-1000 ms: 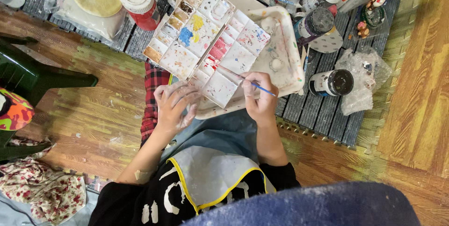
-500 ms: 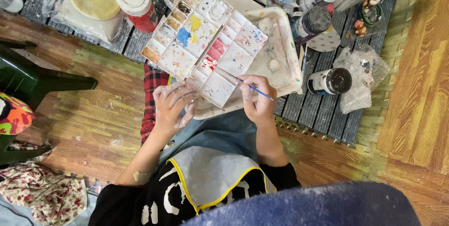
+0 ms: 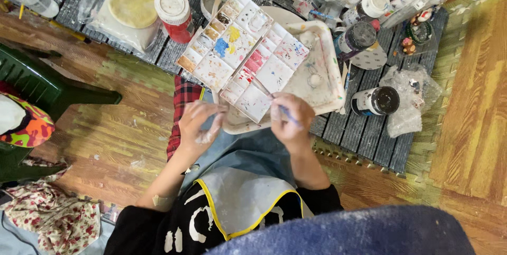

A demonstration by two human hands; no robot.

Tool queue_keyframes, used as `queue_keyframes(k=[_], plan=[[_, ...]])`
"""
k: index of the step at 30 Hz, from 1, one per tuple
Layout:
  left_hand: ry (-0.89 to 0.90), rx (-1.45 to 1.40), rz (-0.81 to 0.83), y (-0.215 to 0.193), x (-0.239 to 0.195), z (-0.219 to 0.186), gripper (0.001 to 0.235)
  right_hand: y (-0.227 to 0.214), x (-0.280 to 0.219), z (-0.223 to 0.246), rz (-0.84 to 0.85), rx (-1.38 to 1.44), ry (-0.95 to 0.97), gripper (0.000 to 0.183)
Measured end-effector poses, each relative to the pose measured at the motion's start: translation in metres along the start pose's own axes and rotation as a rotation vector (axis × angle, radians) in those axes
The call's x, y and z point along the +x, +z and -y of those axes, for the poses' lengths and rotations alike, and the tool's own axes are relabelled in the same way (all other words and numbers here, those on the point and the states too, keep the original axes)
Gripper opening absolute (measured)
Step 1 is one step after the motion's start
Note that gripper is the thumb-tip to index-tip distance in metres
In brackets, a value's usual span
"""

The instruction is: The person mixes red paint on a palette using a brush, then applies the red paint to a small white ceramic figurine. The person handles the paint container and brush to transfer and apply color to the object.

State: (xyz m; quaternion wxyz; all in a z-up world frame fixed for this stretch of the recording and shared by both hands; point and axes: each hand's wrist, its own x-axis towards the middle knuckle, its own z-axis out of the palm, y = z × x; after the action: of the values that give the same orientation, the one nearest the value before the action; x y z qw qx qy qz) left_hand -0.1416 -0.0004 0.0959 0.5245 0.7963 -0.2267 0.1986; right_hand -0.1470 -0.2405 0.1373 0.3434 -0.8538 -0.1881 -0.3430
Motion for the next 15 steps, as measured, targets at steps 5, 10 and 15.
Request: queue_keyframes(k=[5, 10, 15], plan=[[-0.385, -0.646, 0.204, 0.013, 0.002, -0.008, 0.022, 0.025, -0.006, 0.026, -0.026, -0.102, -0.289, 0.018], [-0.573, -0.773, 0.139, 0.020, 0.003, 0.001, 0.018, 0.029, 0.003, 0.042, 0.129, -0.126, -0.363, 0.023], [-0.575, -0.739, -0.055, -0.003, -0.002, 0.021, 0.015, 0.032, 0.025, 0.035, 0.451, -0.103, -0.382, 0.042]])
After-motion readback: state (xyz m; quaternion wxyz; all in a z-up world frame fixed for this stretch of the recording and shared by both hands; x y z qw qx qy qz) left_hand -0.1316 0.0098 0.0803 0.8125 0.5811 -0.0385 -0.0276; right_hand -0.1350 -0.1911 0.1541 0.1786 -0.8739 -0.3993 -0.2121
